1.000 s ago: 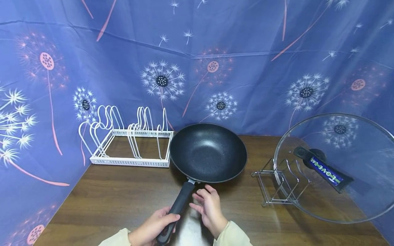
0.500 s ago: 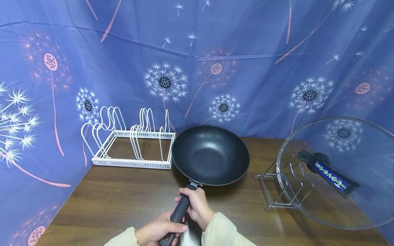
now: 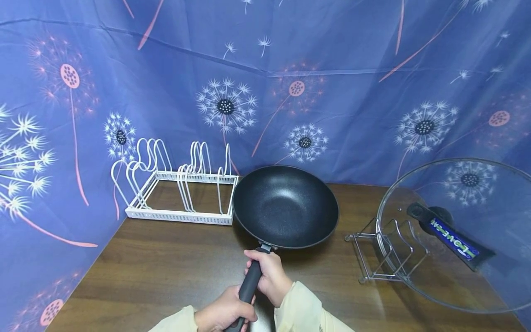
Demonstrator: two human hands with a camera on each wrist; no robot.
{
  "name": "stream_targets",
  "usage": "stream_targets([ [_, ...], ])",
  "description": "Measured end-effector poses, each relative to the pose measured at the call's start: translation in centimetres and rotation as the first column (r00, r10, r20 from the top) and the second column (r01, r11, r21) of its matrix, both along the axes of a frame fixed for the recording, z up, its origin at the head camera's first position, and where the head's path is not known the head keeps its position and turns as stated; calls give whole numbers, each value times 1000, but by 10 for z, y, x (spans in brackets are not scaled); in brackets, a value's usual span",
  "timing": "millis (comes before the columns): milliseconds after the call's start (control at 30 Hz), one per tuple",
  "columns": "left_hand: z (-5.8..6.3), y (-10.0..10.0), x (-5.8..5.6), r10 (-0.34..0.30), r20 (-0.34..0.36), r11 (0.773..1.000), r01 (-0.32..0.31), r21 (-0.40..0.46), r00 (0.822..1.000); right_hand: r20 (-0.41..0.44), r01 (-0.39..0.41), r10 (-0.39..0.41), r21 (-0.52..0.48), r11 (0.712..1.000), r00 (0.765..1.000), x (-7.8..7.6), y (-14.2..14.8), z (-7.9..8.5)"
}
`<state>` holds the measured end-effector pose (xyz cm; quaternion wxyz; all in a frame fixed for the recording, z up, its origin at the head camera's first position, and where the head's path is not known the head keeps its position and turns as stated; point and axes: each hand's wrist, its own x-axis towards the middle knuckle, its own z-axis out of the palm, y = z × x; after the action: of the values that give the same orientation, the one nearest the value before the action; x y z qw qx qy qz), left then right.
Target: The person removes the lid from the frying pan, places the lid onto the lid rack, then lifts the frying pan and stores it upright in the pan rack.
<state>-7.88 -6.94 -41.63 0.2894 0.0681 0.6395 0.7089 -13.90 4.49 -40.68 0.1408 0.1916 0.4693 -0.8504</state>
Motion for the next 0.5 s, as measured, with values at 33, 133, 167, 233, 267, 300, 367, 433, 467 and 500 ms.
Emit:
stream_targets([
  [33,0,1,0,1,-3,1000,-1,1,1000,11,-4,5,-17,1000,1000,0,1,0],
  [133,-1,2,0,-9,-26,1000,9,5,1000,42,-15,17,-47,999,999,0,2,0],
  [167,-1,2,0,-12,-33,1000,12,6,999,48,-19,22,-54,998,999,0,3,0],
  [233,-1,2,0,-14,-43,1000,14,10,999,65,-44,48,-54,998,997,1,3,0],
  [267,-1,2,0,-15,-50,1000,16,9,999,76,-64,68,-52,997,995,2,4,0],
  [300,-2,2,0,-16,-58,1000,17,12,998,84,-87,91,-50,995,992,3,4,0],
  [367,-2,2,-1,-19,-61,1000,20,11,998,95,-131,135,-44,990,986,5,4,0],
  [433,-3,1,0,-23,-56,1000,24,15,998,101,-167,170,-37,985,980,6,5,-1],
  [467,-3,1,0,-25,-47,999,26,18,999,101,-174,177,-36,984,979,7,5,-1],
  [500,-4,0,1,-28,-32,999,29,26,999,98,-174,176,-36,984,979,7,5,-3],
])
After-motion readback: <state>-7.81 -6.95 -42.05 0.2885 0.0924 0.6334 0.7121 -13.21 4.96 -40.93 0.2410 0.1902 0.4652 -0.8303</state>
